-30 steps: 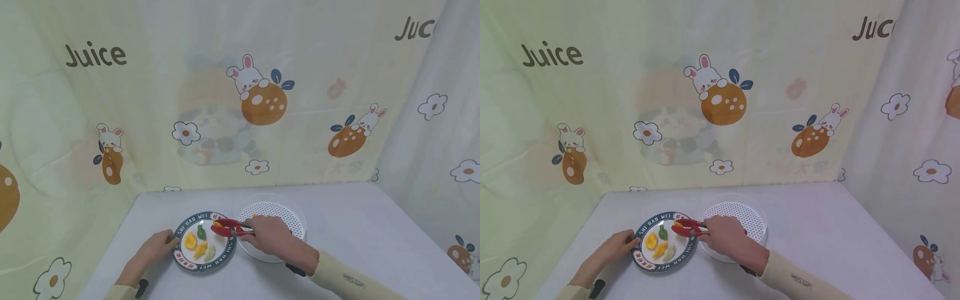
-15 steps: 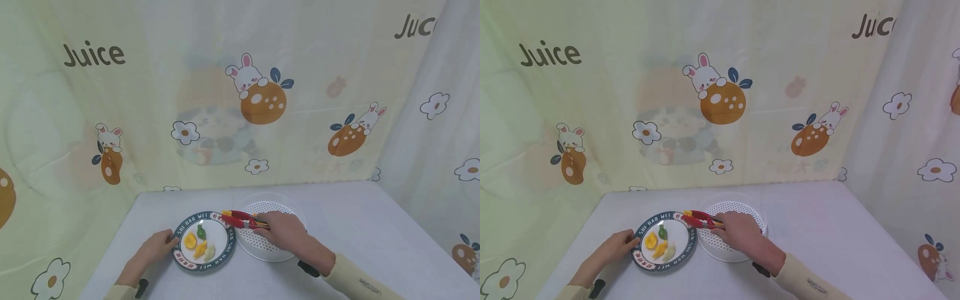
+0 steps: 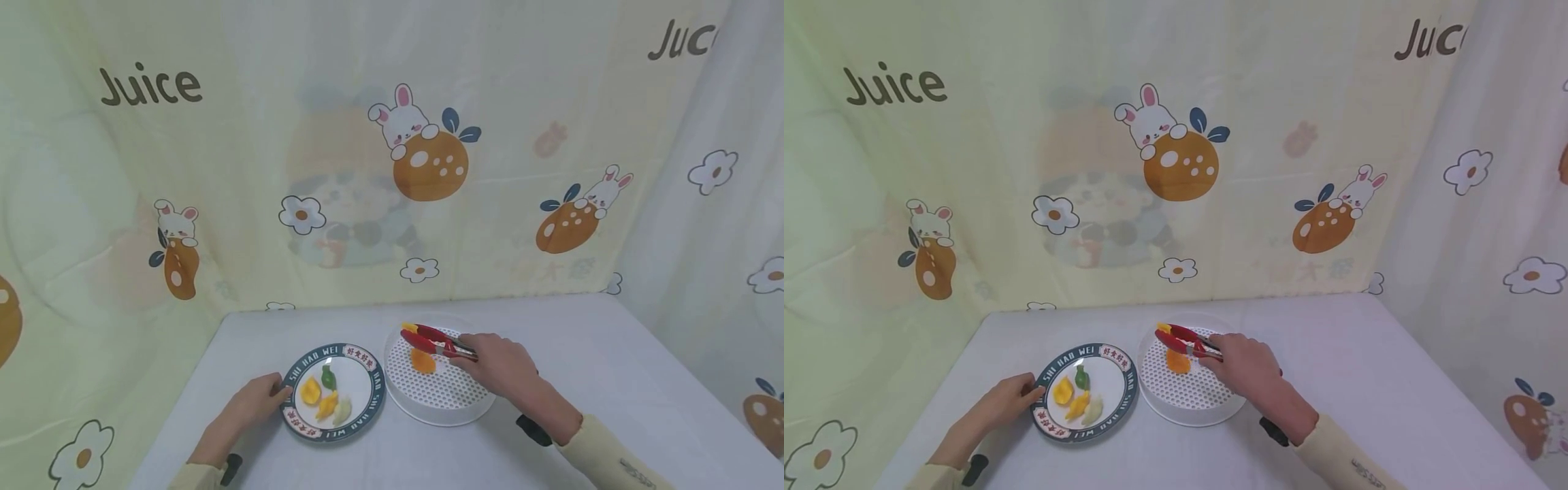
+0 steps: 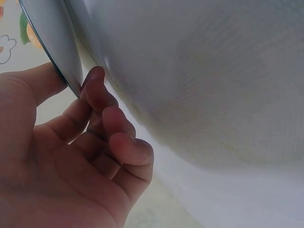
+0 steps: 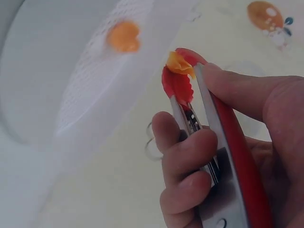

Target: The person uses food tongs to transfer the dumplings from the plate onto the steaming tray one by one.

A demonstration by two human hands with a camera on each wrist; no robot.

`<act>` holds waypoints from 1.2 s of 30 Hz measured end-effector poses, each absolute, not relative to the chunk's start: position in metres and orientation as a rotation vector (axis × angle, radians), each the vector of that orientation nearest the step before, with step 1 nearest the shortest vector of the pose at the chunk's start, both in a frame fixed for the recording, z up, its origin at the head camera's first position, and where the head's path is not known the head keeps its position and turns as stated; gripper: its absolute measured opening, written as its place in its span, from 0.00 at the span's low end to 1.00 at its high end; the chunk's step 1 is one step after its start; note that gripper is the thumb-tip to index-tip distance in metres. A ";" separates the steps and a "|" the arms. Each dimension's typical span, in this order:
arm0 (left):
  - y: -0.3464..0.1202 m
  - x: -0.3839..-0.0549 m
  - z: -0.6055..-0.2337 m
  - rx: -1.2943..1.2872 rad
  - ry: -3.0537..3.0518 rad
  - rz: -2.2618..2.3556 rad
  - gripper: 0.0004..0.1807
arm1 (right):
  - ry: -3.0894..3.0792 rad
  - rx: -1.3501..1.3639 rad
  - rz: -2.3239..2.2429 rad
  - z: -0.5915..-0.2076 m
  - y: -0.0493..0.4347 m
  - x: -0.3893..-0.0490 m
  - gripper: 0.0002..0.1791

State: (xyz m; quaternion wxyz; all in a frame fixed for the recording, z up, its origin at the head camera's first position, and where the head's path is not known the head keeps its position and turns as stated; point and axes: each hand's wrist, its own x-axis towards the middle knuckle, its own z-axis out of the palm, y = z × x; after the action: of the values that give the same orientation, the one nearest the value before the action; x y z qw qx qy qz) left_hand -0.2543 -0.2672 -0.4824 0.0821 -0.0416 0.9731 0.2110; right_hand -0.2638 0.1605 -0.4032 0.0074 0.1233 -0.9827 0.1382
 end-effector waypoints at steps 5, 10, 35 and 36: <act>-0.267 -0.254 -0.481 -0.121 2.911 0.634 0.13 | -3.103 0.313 0.388 -0.414 0.177 -0.271 0.28; -0.267 -0.254 -0.483 -0.124 2.904 0.643 0.13 | -3.138 0.289 0.372 -0.423 0.185 -0.275 0.28; -0.267 -0.252 -0.482 -0.114 2.903 0.682 0.13 | -3.167 0.226 0.285 -0.416 0.188 -0.275 0.43; -0.268 -0.252 -0.482 -0.114 2.904 0.681 0.13 | -3.162 0.222 0.291 -0.415 0.188 -0.275 0.43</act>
State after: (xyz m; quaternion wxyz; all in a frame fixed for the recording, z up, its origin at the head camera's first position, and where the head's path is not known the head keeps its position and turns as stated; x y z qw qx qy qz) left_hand -0.2524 -0.2676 -0.4822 0.0780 -0.0382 0.9699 0.2275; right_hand -0.2748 0.1875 -0.4147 -0.0208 0.0696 -0.9932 0.0914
